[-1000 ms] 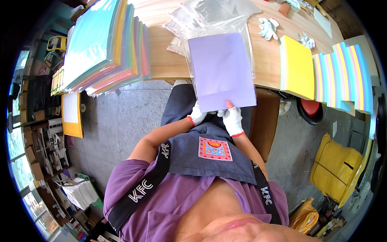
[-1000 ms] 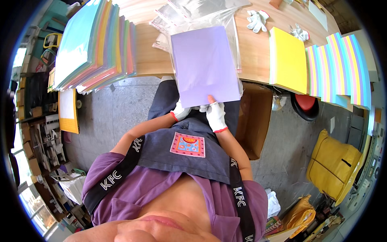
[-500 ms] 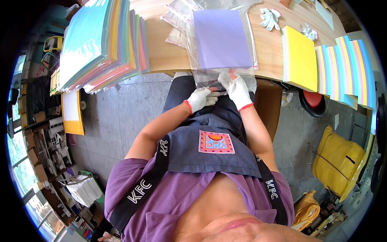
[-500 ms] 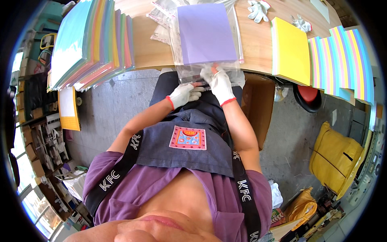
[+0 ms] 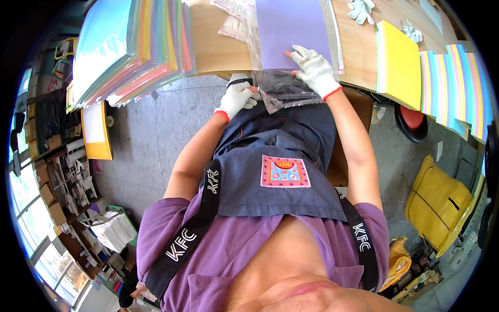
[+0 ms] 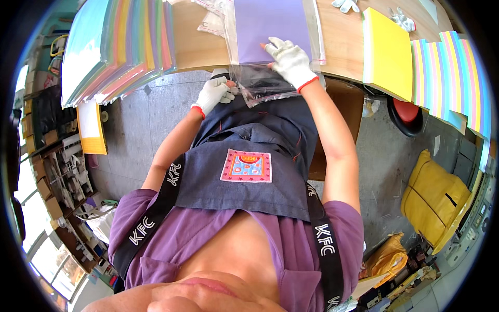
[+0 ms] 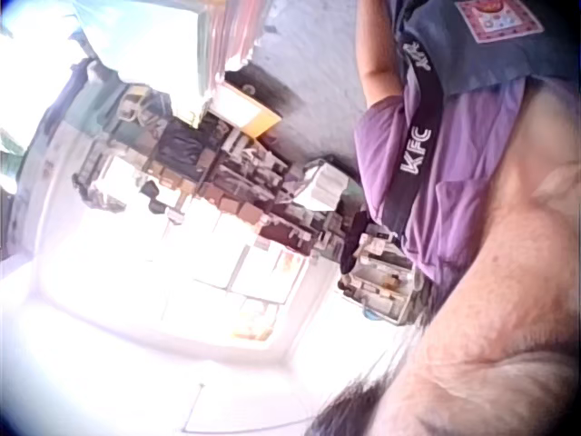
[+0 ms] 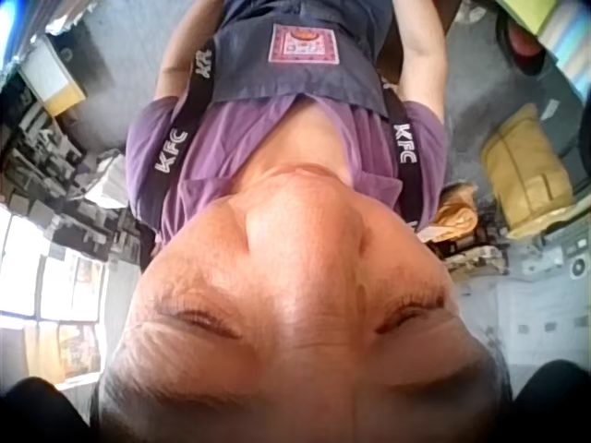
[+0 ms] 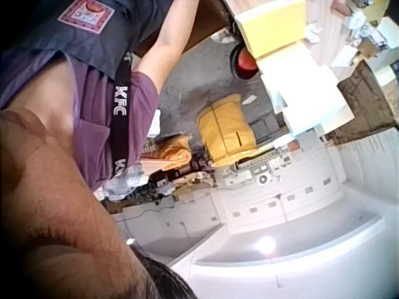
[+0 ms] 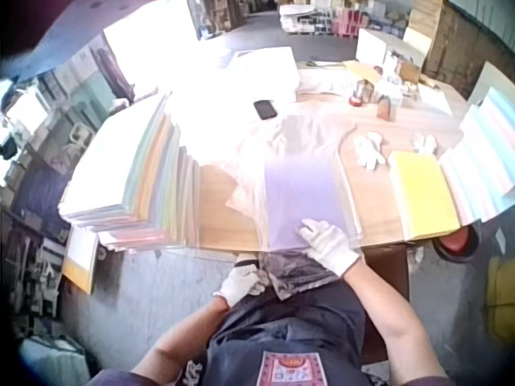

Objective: The person repeatedly picks up colored sheets of paper and places them into clear plastic bags. They handle the items one by one, inserting each sheet into a bag and stacking the packaged items on the table.

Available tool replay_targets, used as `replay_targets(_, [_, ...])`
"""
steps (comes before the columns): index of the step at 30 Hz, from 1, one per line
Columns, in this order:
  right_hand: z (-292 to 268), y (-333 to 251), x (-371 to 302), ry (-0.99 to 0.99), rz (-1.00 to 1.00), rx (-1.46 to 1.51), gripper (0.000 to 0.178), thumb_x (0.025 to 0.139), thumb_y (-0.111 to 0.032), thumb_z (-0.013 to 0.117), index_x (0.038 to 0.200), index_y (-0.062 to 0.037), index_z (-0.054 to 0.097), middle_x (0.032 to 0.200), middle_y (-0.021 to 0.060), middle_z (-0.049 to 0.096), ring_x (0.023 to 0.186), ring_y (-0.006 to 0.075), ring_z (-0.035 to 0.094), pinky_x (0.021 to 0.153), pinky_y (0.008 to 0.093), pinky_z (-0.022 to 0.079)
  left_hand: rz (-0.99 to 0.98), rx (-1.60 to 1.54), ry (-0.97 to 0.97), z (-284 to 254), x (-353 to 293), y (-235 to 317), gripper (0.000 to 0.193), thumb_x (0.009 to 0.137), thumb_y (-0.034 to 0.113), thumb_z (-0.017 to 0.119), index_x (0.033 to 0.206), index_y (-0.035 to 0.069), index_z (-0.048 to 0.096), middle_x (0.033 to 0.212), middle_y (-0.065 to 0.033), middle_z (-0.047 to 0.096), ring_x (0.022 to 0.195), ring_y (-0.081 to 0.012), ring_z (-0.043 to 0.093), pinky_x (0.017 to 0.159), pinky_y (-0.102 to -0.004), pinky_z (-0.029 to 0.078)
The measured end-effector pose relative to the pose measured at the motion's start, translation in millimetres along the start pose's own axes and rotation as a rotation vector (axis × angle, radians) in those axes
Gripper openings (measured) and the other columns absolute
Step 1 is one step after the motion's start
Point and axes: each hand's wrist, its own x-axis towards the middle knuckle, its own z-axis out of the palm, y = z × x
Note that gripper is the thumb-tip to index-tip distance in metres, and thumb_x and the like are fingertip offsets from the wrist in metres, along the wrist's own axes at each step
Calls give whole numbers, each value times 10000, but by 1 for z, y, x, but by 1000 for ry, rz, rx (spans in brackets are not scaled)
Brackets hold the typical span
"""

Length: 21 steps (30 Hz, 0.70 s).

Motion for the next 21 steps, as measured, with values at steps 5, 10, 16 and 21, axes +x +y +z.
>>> replay_targets(5, [35, -68, -26, -16, -23, 162, 137, 850, -301, 594, 924, -198, 647, 771, 66, 676, 719, 275, 671, 568, 405, 509, -87, -159, -31, -7, 0, -18, 215, 952, 229, 560, 1008, 39, 642, 924, -63, 702, 708, -120, 660, 624, -260, 545])
replay_targets(10, [46, -100, -16, -58, 24, 213, 87, 838, -214, 578, 858, -130, 574, 640, 85, 648, 669, 295, 682, 524, 434, 506, -84, -202, -47, -3, -10, -2, 213, 961, 182, 523, 1029, 9, 629, 939, -81, 691, 722, -153, 666, 635, -268, 555])
replay_targets(16, [16, -84, -28, -274, 199, 934, 110, 856, -176, 599, 879, -69, 591, 637, 74, 632, 602, 218, 667, 546, 364, 500, -66, -301, 37, -3, -7, -18, 224, 961, 175, 502, 1042, 0, 617, 932, -99, 701, 713, -143, 660, 623, -268, 552])
replay_targets(21, [-22, 130, -193, 756, 424, 2045, 317, 983, -225, 497, 694, -178, 376, 601, -38, 369, 544, 92, 414, 483, 252, 398, 15, 35, 81, -22, -15, -21, 202, 929, 210, 596, 965, 17, 645, 866, -77, 702, 657, -110, 622, 591, -240, 502])
